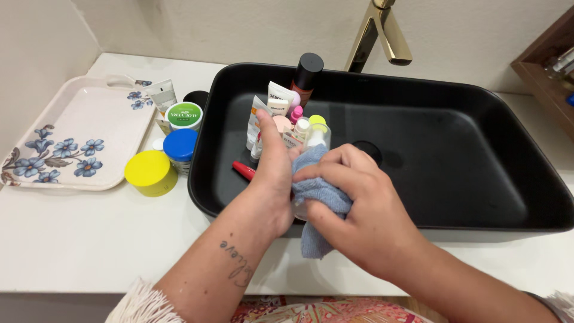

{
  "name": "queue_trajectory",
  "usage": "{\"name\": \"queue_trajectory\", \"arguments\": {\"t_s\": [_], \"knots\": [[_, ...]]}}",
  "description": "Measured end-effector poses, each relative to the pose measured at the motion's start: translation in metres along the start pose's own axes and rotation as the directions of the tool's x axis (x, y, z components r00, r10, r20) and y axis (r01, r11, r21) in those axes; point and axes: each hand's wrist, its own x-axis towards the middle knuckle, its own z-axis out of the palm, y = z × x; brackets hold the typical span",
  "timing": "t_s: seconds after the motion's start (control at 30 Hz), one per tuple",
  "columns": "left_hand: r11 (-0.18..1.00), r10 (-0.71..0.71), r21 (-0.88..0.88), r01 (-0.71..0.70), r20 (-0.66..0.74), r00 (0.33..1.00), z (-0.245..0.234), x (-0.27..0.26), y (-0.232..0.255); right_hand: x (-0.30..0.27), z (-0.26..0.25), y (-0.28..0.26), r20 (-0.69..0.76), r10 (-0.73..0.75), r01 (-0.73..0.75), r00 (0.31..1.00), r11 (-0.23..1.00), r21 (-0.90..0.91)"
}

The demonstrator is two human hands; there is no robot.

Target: The person wipes the exteriors of various cosmetic containers with a gray cloth. They handle tubes, jars, and bottles one at a time, wiping each surface and placing them back into a black tray on the bathroom counter.

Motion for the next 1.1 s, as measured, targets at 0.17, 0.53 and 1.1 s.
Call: {"name": "queue_trajectory", "arguments": {"t_s": [0.17,0.53,1.1], "knots": [[0.995,0.093,-0.03,-0.092,0.064,0.994,0.001,0.005,-0.007,0.013,-0.001,0.02,0.012,-0.123,0.123,0.992,0.983,-0.134],[0.679,0.344,0.68,-0.277,0.039,0.938,0.022,-0.011,-0.019,0.078,-0.024,0.071,0.093,0.022,0.021,0.995,0.899,-0.438],[0.746,0.507,0.446,-0.495,0.102,0.856,0.032,0.012,-0.034,0.069,-0.024,0.091,0.237,0.685,-0.565,0.689,0.303,0.767]]}}
